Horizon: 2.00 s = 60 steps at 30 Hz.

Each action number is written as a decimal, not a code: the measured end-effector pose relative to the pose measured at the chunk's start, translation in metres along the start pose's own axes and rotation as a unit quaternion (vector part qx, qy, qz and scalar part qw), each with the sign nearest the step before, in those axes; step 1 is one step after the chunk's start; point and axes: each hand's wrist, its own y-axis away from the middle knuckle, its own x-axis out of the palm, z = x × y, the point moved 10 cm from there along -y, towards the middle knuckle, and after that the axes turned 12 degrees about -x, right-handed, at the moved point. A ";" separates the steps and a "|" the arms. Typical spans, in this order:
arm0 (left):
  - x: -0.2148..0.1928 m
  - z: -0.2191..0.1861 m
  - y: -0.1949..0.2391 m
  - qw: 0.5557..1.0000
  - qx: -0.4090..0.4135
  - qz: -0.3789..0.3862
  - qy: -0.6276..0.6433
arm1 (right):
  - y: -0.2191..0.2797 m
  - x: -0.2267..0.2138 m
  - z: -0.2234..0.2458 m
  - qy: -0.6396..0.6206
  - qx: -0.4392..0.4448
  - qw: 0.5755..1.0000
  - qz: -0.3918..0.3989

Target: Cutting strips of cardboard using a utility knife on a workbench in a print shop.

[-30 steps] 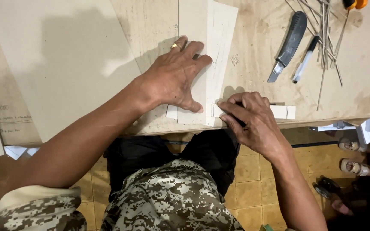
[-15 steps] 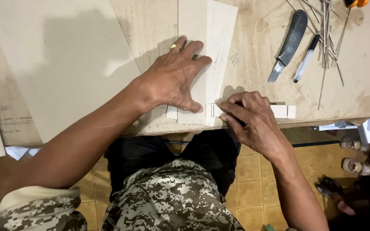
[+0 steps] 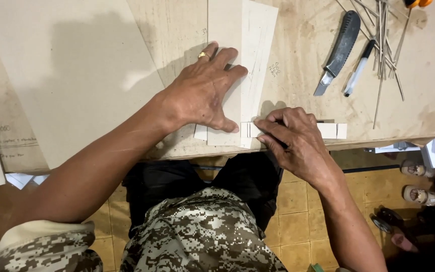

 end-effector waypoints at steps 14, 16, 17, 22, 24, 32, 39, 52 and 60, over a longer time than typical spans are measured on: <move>-0.002 0.002 0.000 0.999 -0.025 -0.024 0.020 | -0.003 -0.002 0.002 -0.007 0.001 1.000 0.002; -0.003 0.002 0.000 0.999 -0.032 -0.018 0.018 | -0.004 -0.003 0.002 -0.010 0.002 1.000 0.002; -0.002 0.002 0.001 0.999 -0.038 -0.010 0.018 | -0.004 -0.003 0.001 -0.014 0.004 1.000 0.006; -0.001 0.003 -0.001 0.999 -0.021 -0.024 0.023 | -0.004 -0.001 0.001 -0.010 0.003 1.000 0.011; -0.001 0.003 0.000 0.999 -0.028 -0.016 0.019 | -0.005 -0.002 0.001 -0.005 0.000 1.000 0.007; -0.001 0.003 -0.001 0.999 -0.022 -0.022 0.015 | -0.005 -0.002 0.003 -0.004 0.000 1.000 0.009; 0.000 0.004 -0.003 0.999 -0.013 -0.036 0.006 | -0.006 -0.004 0.006 0.005 -0.010 1.000 0.007; 0.001 0.004 -0.002 0.999 -0.012 -0.029 0.011 | -0.006 -0.005 0.004 -0.012 0.000 1.000 0.004; 0.003 0.004 -0.010 0.998 -0.009 -0.056 -0.009 | -0.007 -0.004 0.003 -0.018 0.003 1.000 0.012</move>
